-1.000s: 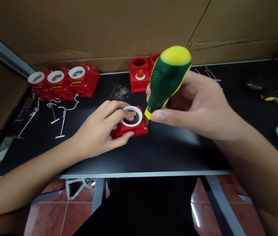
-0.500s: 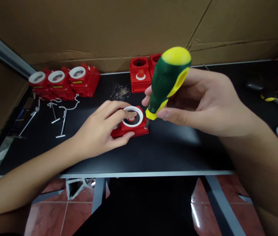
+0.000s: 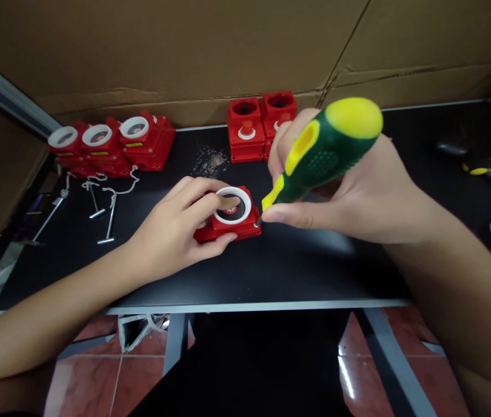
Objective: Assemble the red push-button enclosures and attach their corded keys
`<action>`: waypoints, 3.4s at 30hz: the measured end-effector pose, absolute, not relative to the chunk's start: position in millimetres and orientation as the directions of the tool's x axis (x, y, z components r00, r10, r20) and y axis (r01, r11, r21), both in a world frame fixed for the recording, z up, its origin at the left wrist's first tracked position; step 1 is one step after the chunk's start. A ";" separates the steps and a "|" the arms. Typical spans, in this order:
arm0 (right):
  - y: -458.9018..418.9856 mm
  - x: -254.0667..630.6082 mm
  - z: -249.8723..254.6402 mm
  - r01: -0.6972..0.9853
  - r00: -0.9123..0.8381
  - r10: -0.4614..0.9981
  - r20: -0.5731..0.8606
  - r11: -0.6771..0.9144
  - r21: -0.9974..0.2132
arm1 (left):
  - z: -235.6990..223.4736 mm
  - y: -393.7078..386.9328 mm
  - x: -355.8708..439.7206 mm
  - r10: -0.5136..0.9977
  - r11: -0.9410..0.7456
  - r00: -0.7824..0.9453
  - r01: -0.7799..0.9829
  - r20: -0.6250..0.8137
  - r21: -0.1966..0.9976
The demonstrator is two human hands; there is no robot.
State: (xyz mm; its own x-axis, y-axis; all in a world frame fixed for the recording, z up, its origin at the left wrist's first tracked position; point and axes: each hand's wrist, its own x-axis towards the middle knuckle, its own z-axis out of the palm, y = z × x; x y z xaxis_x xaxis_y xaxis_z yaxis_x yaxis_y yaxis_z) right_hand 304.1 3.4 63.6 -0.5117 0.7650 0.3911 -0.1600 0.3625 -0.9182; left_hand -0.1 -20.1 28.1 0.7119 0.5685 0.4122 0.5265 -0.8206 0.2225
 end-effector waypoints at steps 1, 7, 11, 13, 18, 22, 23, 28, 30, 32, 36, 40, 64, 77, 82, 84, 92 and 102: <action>2.8 304.2 64.0 -0.150 -0.511 0.775 0.372 0.345 -0.926 | 28.1 -20.1 -0.1 0.575 -0.816 0.708 0.533 0.410 0.223; -6.6 309.3 74.4 -0.115 -0.527 0.781 0.335 0.324 -0.939 | 27.3 -21.8 0.4 0.566 -0.822 0.699 0.518 0.437 0.235; -12.5 313.0 78.9 -0.073 -0.539 0.780 0.317 0.332 -0.940 | 28.0 -23.6 2.2 0.575 -0.816 0.692 0.518 0.436 0.255; -12.8 314.7 79.3 -0.048 -0.546 0.779 0.308 0.338 -0.940 | 28.2 -24.2 3.0 0.584 -0.811 0.686 0.521 0.435 0.268; -8.8 317.5 75.3 -0.007 -0.556 0.773 0.305 0.362 -0.932 | 28.6 -24.0 3.0 0.593 -0.804 0.684 0.524 0.424 0.280; -6.9 315.7 71.1 -0.048 -0.550 0.772 0.318 0.350 -0.935 | 29.0 -23.1 2.4 0.600 -0.800 0.685 0.529 0.414 0.285; -6.7 314.9 70.8 -0.054 -0.543 0.778 0.316 0.343 -0.938 | 29.1 -23.1 2.1 0.598 -0.801 0.685 0.527 0.415 0.284; -3.5 312.1 70.3 -0.058 -0.531 0.776 0.341 0.368 -0.928 | 28.8 -24.1 0.7 0.630 -0.777 0.672 0.549 0.390 0.308; 0.2 310.9 67.4 -0.017 -0.537 0.759 0.369 0.427 -0.904 | 28.9 -24.5 0.5 0.640 -0.768 0.667 0.559 0.380 0.313; 4.1 309.3 63.3 0.022 -0.532 0.749 0.395 0.479 -0.878 | 29.3 -24.7 0.9 0.635 -0.773 0.671 0.554 0.383 0.310; 5.6 306.3 62.1 -0.039 -0.523 0.728 0.444 0.500 -0.865 | 30.9 -25.0 2.7 0.616 -0.788 0.680 0.534 0.397 0.306; -3.3 310.1 74.2 -0.005 -0.509 0.780 0.364 0.420 -0.908 | 30.9 -25.3 2.9 0.619 -0.785 0.683 0.532 0.388 0.317; 0.7 307.5 66.1 -0.041 -0.555 0.751 0.357 0.404 -0.914 | 27.1 -19.4 0.7 0.591 -0.806 0.693 0.502 0.412 0.313; -6.6 320.5 78.3 -0.027 -0.590 0.757 0.279 0.328 -0.944 | 28.9 -18.5 -1.4 0.637 -0.769 0.674 0.523 0.374 0.369; -3.2 317.0 70.8 -0.073 -0.581 0.761 0.289 0.305 -0.949 | 29.0 -20.1 -0.9 0.633 -0.773 0.672 0.519 0.385 0.364; -1.1 314.9 67.1 -0.106 -0.566 0.763 0.311 0.307 -0.946 | 28.5 -20.4 -0.5 0.628 -0.777 0.676 0.517 0.386 0.359; 5.4 303.8 57.7 -0.083 -0.533 0.739 0.413 0.439 -0.894 | 27.7 -19.7 0.0 0.621 -0.784 0.680 0.523 0.390 0.336; -2.0 299.3 56.3 -0.096 -0.422 0.834 0.355 0.349 -0.932 | 28.3 -19.9 -1.3 0.622 -0.783 0.680 0.524 0.388 0.336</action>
State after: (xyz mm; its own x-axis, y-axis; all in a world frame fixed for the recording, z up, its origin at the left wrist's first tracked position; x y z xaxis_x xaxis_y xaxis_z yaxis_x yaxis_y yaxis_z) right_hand 299.3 -2.0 56.3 -0.4222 0.8339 0.3555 -0.0956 0.3490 -0.9322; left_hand -1.3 -19.9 28.3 0.6800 0.6219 0.3882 0.5238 -0.7827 0.3363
